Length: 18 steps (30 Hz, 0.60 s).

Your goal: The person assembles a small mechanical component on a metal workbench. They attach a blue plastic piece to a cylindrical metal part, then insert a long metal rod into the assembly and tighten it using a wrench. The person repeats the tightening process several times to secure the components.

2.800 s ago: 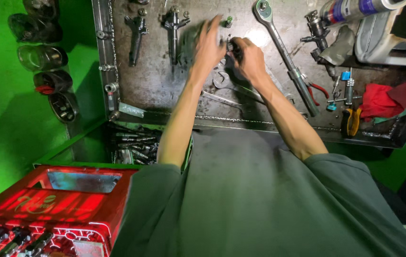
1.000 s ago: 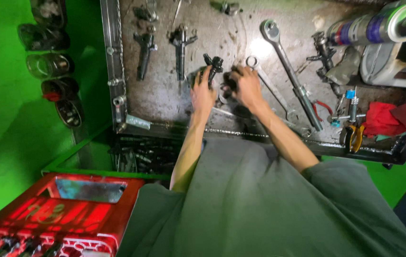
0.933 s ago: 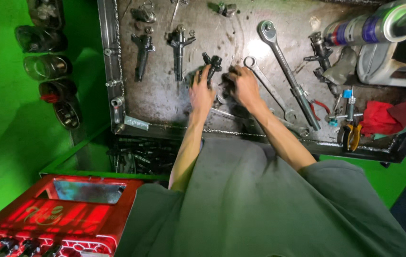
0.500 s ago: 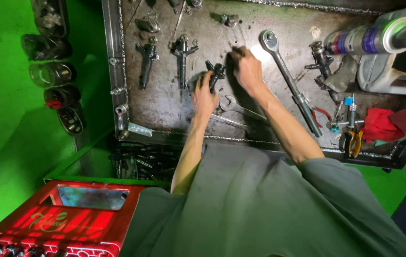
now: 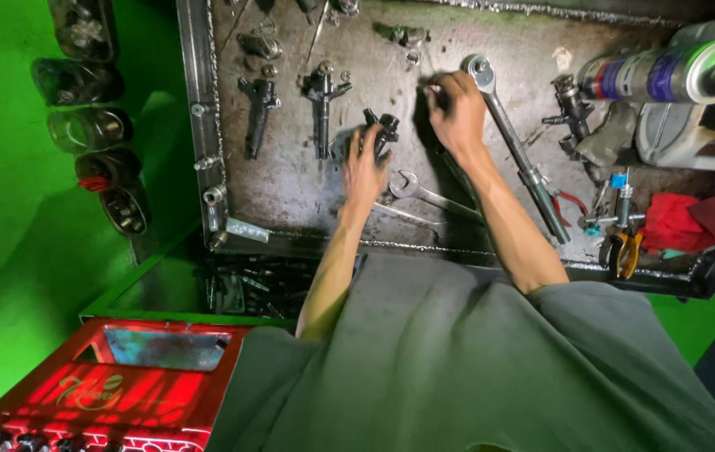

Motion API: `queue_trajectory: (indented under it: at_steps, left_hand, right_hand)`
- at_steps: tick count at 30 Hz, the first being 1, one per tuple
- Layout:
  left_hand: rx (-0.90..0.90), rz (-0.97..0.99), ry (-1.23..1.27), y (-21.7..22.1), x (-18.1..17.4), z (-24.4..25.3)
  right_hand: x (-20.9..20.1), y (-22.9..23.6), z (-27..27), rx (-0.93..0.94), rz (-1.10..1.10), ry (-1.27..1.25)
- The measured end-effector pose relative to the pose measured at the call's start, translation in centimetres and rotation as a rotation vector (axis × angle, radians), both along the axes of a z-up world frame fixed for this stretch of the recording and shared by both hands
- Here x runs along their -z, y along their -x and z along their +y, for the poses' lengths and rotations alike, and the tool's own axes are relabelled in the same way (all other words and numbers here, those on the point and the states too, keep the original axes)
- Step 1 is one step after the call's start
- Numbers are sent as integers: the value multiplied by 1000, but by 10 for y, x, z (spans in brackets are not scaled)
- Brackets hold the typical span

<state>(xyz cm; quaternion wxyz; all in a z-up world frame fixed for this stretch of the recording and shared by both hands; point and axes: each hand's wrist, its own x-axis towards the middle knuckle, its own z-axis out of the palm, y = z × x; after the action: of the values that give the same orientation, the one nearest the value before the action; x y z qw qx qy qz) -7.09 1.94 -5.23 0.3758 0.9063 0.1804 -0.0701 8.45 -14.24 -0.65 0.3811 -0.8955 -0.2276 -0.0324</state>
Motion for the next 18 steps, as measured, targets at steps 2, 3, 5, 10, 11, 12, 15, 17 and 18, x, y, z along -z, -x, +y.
queue_trajectory:
  at_steps: [2, 3, 5, 10, 11, 12, 15, 17, 18]
  left_hand:
    - [36, 36, -14, -14, -6, 7]
    - [68, 77, -31, -18, -9, 10]
    - [92, 79, -72, -29, 1, 11]
    - [68, 127, -73, -56, -3, 5]
    - [41, 73, -98, -59, -1, 5]
    - [14, 19, -124, -62, 1, 4]
    - [1, 51, -72, -68, -20, 4]
    - [32, 55, -55, -62, -27, 6]
    - [60, 64, -37, -57, -30, 8]
  right_hand:
    - [-4, 13, -12, -5, -3, 13]
    - [-6, 22, -19, -15, -1, 22]
    - [-8, 38, -26, -31, 76, 39]
    - [-7, 73, -25, -90, 193, 35]
    - [-5, 79, -22, -102, 207, 48]
    - [-3, 85, -20, -114, 222, 62]
    - [-4, 88, -7, -70, 217, 93]
    - [-4, 79, 0, -64, 212, 44]
    - [-4, 76, 3, -61, 212, -3]
